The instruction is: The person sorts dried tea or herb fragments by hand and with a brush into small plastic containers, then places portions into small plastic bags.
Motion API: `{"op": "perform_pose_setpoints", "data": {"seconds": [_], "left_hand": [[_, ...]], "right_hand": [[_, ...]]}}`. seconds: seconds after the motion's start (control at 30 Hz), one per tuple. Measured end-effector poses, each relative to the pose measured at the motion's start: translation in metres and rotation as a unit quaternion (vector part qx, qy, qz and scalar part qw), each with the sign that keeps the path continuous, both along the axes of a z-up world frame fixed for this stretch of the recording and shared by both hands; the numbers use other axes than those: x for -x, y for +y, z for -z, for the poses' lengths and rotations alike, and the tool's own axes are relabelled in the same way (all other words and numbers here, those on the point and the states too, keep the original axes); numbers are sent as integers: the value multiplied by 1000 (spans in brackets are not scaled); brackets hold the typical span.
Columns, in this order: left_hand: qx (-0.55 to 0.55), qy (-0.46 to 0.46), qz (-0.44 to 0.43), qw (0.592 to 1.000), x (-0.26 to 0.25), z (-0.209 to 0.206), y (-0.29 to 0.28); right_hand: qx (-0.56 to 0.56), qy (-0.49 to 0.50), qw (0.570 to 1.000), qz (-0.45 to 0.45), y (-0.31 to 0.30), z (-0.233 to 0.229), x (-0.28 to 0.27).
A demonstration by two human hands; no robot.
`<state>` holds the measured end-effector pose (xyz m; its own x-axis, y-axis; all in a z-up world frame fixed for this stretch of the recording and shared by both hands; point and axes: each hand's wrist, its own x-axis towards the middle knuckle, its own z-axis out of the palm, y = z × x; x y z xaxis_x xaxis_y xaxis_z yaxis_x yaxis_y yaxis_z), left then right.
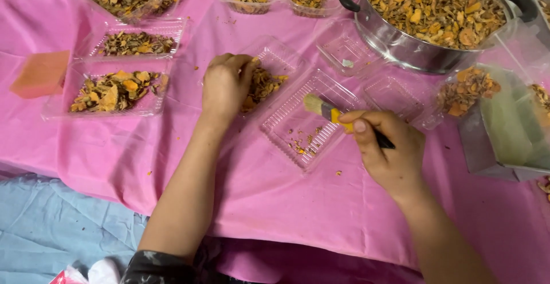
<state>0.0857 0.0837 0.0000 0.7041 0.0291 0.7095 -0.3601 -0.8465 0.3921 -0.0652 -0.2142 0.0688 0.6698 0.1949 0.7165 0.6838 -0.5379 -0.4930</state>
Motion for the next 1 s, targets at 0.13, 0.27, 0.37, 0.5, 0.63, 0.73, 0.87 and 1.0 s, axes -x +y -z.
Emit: {"op": "perform_pose_setpoints", "data": {"seconds": [0.13, 0.27, 0.37, 0.5, 0.63, 0.73, 0.87, 1.0], "left_hand": [[-69, -15, -54, 996, -22, 27, 18], [-91, -10, -43, 995, -23, 30, 18], [-74, 27, -66, 995, -20, 25, 24], [-38, 81, -99, 991, -14, 12, 30], [-43, 121, -123, 984, -5, 3, 35], [-57, 203, -150, 966, -5, 3, 38], [-74, 243, -105, 962, -15, 8, 41], [-121, 217, -112, 962, -18, 12, 50]], "right_hand": [[17, -33, 999, -2, -4, 13, -16], [29, -77, 996, -19, -3, 19, -21], [37, -97, 994, -24, -3, 24, -25], [54, -150, 987, -20, 0, 27, -27], [80, -183, 980, -18, -2, 23, -33], [85, -183, 979, -34, -7, 28, -41], [93, -186, 978, -22, -11, 33, -48], [102, -185, 977, -20, -10, 36, -47]]}}
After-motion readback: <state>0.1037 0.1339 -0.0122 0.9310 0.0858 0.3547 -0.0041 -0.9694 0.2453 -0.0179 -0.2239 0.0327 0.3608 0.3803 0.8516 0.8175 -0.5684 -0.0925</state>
